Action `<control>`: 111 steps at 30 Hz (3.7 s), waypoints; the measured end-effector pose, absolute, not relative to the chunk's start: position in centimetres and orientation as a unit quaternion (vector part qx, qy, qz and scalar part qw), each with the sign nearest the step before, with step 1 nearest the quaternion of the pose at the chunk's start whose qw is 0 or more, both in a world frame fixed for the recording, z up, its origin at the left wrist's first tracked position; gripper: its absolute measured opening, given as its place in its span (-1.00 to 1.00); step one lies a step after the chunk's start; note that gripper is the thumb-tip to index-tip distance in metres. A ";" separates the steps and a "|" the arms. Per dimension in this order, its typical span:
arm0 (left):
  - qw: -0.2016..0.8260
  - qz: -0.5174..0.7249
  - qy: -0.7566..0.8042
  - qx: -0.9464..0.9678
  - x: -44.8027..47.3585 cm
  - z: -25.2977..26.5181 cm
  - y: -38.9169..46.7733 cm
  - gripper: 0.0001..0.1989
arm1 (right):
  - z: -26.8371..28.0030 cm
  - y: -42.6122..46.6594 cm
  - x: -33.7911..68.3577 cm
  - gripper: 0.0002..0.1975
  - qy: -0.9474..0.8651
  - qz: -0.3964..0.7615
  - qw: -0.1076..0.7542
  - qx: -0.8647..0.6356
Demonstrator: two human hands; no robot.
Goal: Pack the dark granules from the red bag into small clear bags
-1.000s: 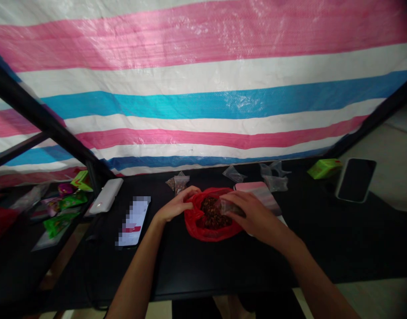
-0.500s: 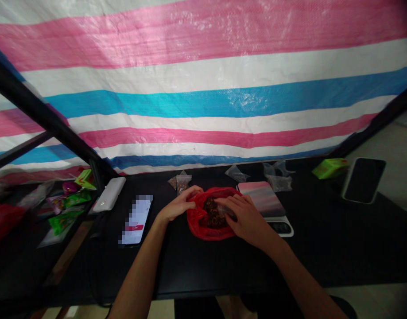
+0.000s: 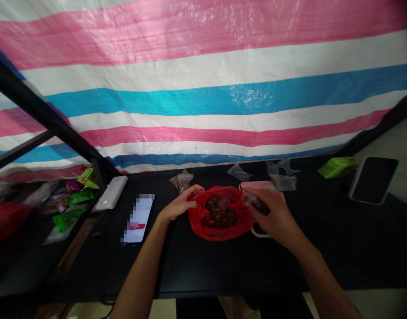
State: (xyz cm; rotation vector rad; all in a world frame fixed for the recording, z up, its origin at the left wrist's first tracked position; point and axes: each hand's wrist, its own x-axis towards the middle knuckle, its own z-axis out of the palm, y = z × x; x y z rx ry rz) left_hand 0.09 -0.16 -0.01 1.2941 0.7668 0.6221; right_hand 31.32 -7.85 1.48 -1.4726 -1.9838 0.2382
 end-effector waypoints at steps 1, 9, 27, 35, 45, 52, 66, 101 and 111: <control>0.686 0.278 0.342 0.579 0.1 0.1 -0.2 -0.56 | 1.3 -7.5 32.3 -0.59 -0.746 0.068 0.326 -0.577; 0.668 0.293 0.380 0.569 0.1 0.2 -0.1 -0.59 | -0.7 -6.3 35.8 -0.43 -0.737 0.016 0.246 -0.629; 0.607 0.408 0.400 0.553 -0.8 0.4 0.5 -0.57 | -3.4 -11.5 36.9 -0.75 -0.491 -0.125 0.492 -0.708; 0.586 0.292 0.393 0.646 0.0 0.1 -0.2 -0.33 | -4.3 -11.4 37.3 -0.77 -0.501 -0.109 0.488 -0.707; 0.637 0.251 0.368 0.629 0.0 0.2 -0.3 -0.31 | -2.9 -11.0 36.6 -0.65 -0.597 -0.088 0.426 -0.674; 0.611 0.291 0.385 0.627 -0.2 -0.2 0.1 -0.43 | -1.4 -6.6 36.7 -0.32 -0.734 0.026 0.261 -0.626; 0.232 0.430 0.410 0.771 2.8 -2.0 -0.4 -0.75 | 4.1 -0.6 28.2 -0.62 -0.720 0.140 0.482 -0.479; 0.338 0.506 0.447 0.656 4.4 -1.8 -0.9 -0.79 | -0.2 -1.1 22.9 -0.65 -0.623 0.359 0.527 -0.454; 0.327 0.526 0.433 0.654 4.0 -1.3 -0.8 -0.79 | 0.1 -1.3 22.6 -0.56 -0.613 0.376 0.527 -0.454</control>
